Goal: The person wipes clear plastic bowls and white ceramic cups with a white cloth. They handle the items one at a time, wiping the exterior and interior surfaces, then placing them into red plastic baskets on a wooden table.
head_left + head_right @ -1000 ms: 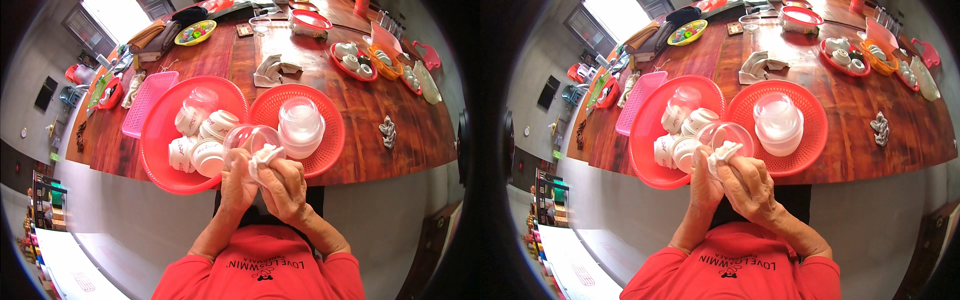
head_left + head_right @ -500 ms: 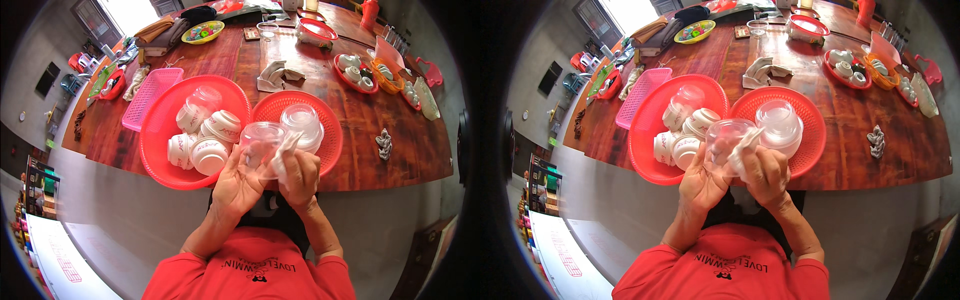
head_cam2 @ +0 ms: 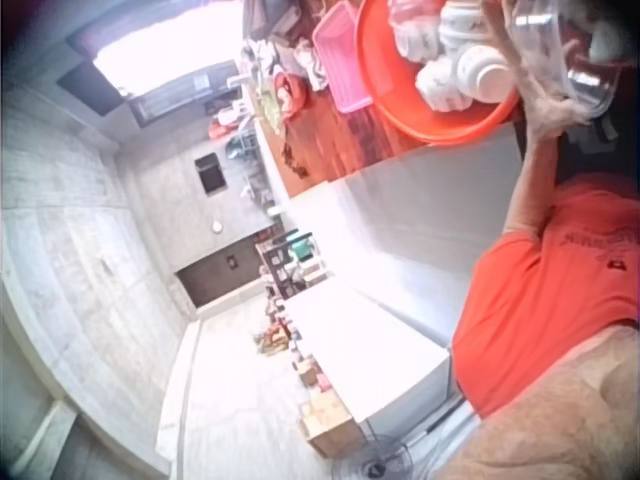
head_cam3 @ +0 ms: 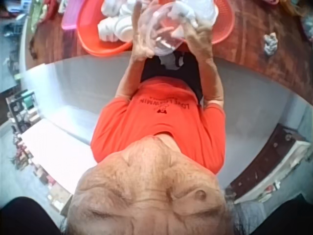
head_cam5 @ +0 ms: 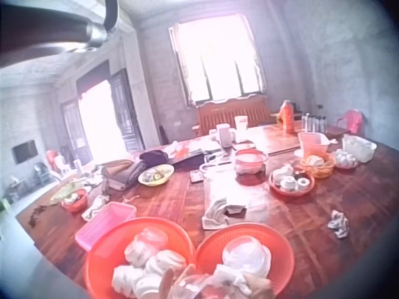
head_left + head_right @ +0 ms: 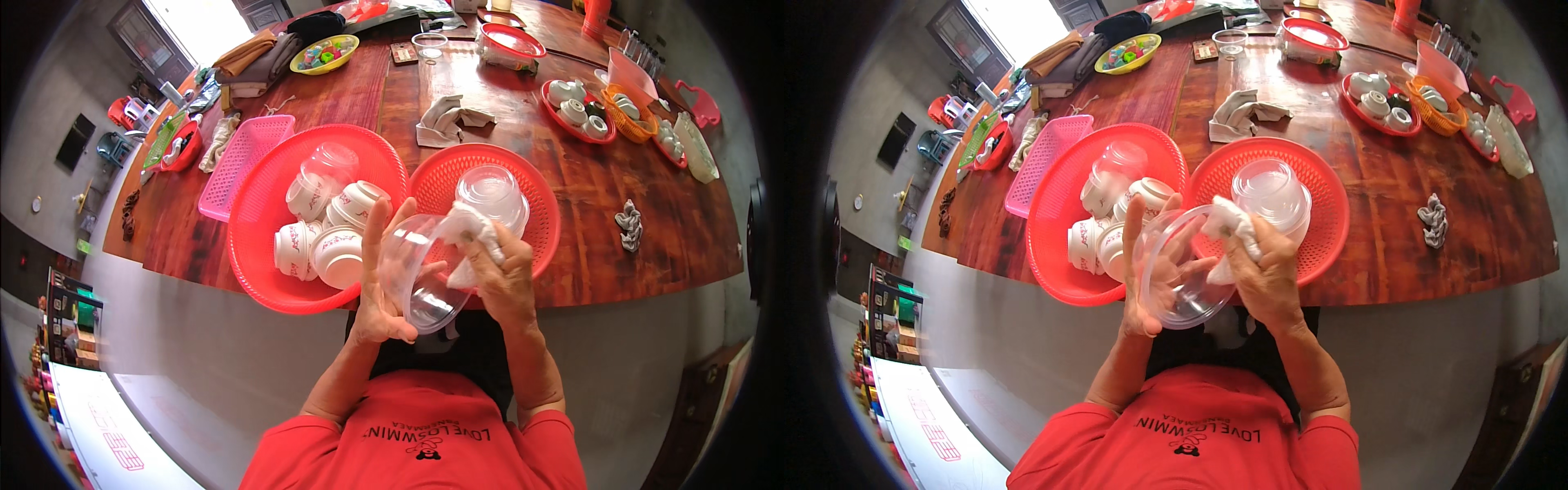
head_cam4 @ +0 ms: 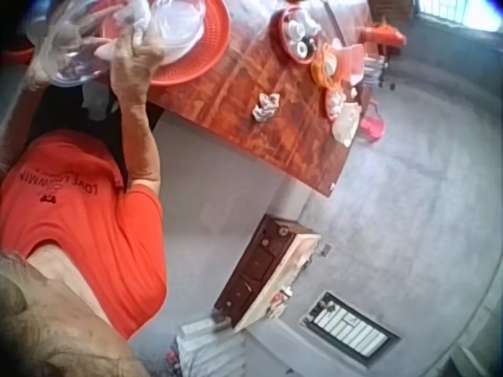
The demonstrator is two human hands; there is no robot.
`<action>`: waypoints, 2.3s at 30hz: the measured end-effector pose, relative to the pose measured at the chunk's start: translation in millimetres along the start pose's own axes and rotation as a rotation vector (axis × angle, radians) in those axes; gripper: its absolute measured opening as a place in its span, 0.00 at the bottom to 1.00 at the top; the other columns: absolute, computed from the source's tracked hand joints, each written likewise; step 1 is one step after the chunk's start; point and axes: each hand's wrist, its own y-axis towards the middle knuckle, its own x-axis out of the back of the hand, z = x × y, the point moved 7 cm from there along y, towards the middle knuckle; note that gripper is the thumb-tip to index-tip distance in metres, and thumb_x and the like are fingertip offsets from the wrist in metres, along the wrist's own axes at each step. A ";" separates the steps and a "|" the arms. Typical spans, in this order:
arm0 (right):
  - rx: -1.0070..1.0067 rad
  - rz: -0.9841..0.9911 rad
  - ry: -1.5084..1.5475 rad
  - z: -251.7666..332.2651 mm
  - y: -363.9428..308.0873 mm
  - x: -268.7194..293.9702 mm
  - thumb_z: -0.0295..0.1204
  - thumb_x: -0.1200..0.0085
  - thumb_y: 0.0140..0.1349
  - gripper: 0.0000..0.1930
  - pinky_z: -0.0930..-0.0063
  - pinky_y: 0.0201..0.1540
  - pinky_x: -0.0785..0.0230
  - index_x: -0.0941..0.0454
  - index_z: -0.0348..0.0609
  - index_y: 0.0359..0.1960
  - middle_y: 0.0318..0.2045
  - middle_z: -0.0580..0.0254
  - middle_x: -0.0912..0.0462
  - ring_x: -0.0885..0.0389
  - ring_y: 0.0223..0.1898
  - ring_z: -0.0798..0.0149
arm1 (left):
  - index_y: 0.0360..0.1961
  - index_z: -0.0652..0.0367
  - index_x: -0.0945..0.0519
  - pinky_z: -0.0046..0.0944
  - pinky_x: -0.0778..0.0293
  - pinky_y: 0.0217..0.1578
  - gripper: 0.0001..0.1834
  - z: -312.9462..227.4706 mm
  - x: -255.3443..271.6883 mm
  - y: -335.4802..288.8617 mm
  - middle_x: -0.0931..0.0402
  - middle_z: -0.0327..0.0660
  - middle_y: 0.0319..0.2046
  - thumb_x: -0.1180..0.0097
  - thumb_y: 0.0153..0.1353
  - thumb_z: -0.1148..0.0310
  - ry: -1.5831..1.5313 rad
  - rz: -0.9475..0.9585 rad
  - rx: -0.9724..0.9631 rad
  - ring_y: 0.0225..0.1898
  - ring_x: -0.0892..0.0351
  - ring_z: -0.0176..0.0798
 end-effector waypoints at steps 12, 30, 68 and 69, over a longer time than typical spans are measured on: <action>0.731 0.071 -0.440 45.4 -28.3 -34.1 0.22 0.42 0.59 0.14 0.61 0.51 0.32 0.27 0.35 0.46 0.45 0.47 0.30 0.27 0.47 0.51 | 0.72 0.52 0.54 0.54 0.31 0.56 0.57 8.7 23.2 -9.4 0.53 0.50 0.69 0.34 0.47 0.45 -0.183 -0.048 0.237 0.67 0.44 0.55; 0.432 0.673 -0.128 34.9 -33.1 -62.2 0.20 0.47 0.53 0.14 0.61 0.50 0.31 0.25 0.38 0.43 0.47 0.54 0.26 0.26 0.49 0.51 | 0.70 0.61 0.55 0.54 0.29 0.54 0.60 14.5 19.8 -5.8 0.39 0.57 0.60 0.40 0.44 0.38 0.106 0.048 0.177 0.57 0.30 0.62; 0.501 0.722 -0.241 36.7 -32.6 -63.7 0.28 0.41 0.46 0.19 0.59 0.43 0.31 0.25 0.40 0.43 0.35 0.56 0.26 0.25 0.40 0.52 | 0.69 0.60 0.49 0.51 0.26 0.50 0.55 11.6 20.1 -6.5 0.41 0.55 0.62 0.52 0.49 0.32 0.222 -0.008 0.189 0.56 0.30 0.57; 0.582 0.688 -0.335 39.6 -34.3 -62.1 0.28 0.41 0.46 0.19 0.60 0.43 0.32 0.25 0.40 0.43 0.35 0.57 0.26 0.25 0.40 0.53 | 0.69 0.60 0.49 0.52 0.27 0.51 0.54 10.8 22.1 -4.2 0.41 0.57 0.61 0.50 0.50 0.34 0.173 0.022 0.226 0.56 0.30 0.59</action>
